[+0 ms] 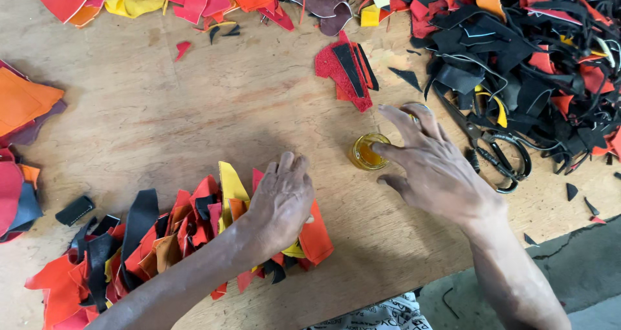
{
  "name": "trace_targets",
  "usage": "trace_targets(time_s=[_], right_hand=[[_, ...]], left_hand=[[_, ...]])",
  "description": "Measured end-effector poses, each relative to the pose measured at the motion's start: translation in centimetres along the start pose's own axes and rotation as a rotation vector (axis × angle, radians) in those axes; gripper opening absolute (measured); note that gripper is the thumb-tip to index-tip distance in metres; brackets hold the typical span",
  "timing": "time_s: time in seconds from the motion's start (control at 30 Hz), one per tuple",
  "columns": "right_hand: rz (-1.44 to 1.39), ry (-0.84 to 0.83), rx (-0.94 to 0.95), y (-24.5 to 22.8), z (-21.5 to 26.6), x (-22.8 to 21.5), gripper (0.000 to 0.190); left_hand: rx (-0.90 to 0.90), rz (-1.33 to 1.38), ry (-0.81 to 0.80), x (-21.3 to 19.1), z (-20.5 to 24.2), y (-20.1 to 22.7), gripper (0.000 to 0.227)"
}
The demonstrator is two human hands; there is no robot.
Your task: The person picks up various colored fabric pieces from a pile on a wooden table, turns them over, and places them into a separate stack. The person handles red, black, yellow, and orange pieces throughout the video.
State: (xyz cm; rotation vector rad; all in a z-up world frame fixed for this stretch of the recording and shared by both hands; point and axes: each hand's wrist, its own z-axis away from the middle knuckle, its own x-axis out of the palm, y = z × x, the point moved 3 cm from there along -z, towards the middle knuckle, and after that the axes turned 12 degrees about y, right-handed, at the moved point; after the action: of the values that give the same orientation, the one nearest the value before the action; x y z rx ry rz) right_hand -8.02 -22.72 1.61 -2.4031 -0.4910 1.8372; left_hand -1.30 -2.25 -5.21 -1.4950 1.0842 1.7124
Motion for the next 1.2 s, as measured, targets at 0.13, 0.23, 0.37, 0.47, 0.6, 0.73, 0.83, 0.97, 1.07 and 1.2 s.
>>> trace_targets(time_s=[0.13,0.23,0.37,0.47,0.6,0.73,0.83,0.97,1.07,1.2], right_hand=[[0.028,-0.094,0.015,0.4,-1.0,1.4,0.049],[0.100,-0.168,-0.025,0.7,-1.4,2.8,0.039],[0.017,-0.038,-0.057,0.4,-0.7,1.4,0.045],[-0.035,0.096,-0.054,-0.4,0.5,-0.8,0.057],[-0.013,0.184,-0.027,-1.1,1.5,-1.9,0.057],[-0.066,0.184,-0.025,-1.3,2.2,-1.8,0.050],[-0.075,0.200,-0.023,-1.5,2.4,-1.8,0.048],[-0.044,0.343,-0.055,-1.8,3.0,-2.9,0.042],[-0.092,0.566,0.041,-2.2,4.0,-3.9,0.045],[-0.337,0.659,0.007,-2.0,3.7,-3.6,0.058]], left_hand=[[0.023,0.035,0.019,0.1,0.1,0.1,0.051],[0.027,0.114,0.104,-0.1,0.2,-0.1,0.053],[-0.006,0.417,0.255,-1.4,0.2,-0.5,0.043],[-0.169,0.731,0.141,-2.3,0.2,-1.0,0.024],[-0.244,0.890,0.124,-4.1,0.1,-2.0,0.016],[-0.339,0.966,0.220,-4.5,-0.3,-2.4,0.009],[-0.240,1.124,0.337,-4.8,-0.3,-2.7,0.015],[-0.127,1.192,0.516,-4.6,-0.1,-3.5,0.026],[-0.234,1.502,0.503,-3.4,-0.6,-4.1,0.027],[-0.278,1.905,0.471,-3.1,-0.9,-3.8,0.042]])
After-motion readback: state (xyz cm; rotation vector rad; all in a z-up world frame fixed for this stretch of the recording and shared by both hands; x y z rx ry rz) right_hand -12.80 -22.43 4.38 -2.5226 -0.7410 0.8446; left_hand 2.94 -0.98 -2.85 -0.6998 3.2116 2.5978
